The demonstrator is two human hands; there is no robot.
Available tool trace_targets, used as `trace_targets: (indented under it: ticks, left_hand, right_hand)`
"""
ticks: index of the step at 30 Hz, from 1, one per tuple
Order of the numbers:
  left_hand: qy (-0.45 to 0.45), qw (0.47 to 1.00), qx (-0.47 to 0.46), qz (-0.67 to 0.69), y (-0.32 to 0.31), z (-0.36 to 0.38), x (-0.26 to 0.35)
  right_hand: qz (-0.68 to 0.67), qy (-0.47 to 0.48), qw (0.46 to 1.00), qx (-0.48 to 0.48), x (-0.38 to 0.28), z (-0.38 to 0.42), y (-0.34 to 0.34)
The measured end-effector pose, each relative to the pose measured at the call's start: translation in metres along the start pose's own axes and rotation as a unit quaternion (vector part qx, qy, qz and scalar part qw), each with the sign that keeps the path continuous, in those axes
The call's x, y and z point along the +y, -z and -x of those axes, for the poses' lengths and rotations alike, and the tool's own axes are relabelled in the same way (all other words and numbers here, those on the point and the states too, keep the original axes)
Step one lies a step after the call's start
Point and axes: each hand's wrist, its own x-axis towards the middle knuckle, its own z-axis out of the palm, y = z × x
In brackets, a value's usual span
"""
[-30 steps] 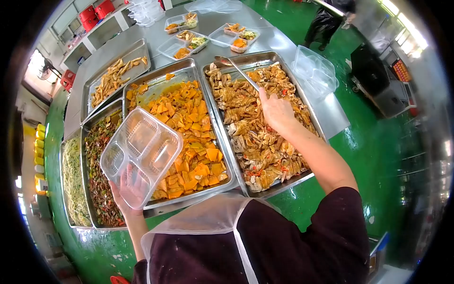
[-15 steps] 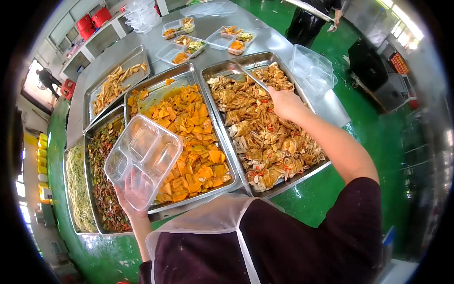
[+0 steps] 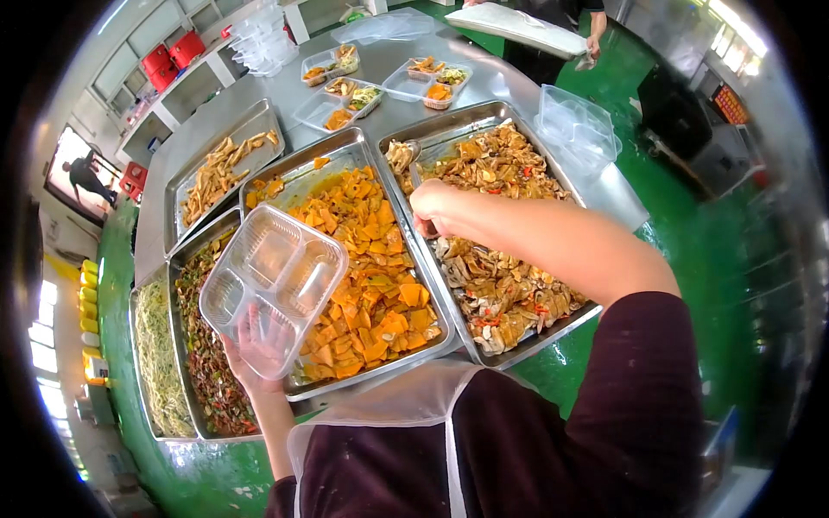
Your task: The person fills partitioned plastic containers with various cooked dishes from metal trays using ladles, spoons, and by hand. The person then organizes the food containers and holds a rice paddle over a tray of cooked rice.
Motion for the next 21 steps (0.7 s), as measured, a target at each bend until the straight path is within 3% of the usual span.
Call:
trace_targets:
  ticks: [3, 7, 8, 14, 18, 21]
  left_hand:
    - [-0.005, 1.0, -0.012, -0.002, 0.002, -0.003, 0.0]
    - [0.011, 0.999, -0.05, -0.008, 0.008, -0.015, 0.003]
    - [0.01, 0.999, -0.042, 0.003, 0.01, -0.024, 0.003]
    - [0.056, 0.998, -0.039, 0.007, -0.019, -0.06, -0.004]
    - [0.067, 0.992, -0.07, -0.08, -0.017, -0.093, -0.02]
    - [0.116, 0.987, -0.035, -0.11, -0.024, -0.11, -0.036]
  right_hand:
    - [-0.149, 0.024, 0.988, -0.01, 0.017, -0.023, -0.007]
    - [-0.374, -0.024, 0.916, -0.141, 0.031, -0.014, 0.012]
    - [-0.353, 0.01, 0.923, -0.153, 0.038, -0.018, 0.017]
    - [-0.412, 0.014, 0.888, -0.201, 0.065, -0.021, 0.055]
    - [-0.344, 0.034, 0.919, -0.189, 0.073, -0.006, 0.08]
    - [-0.251, 0.058, 0.957, -0.134, 0.075, 0.017, 0.099]
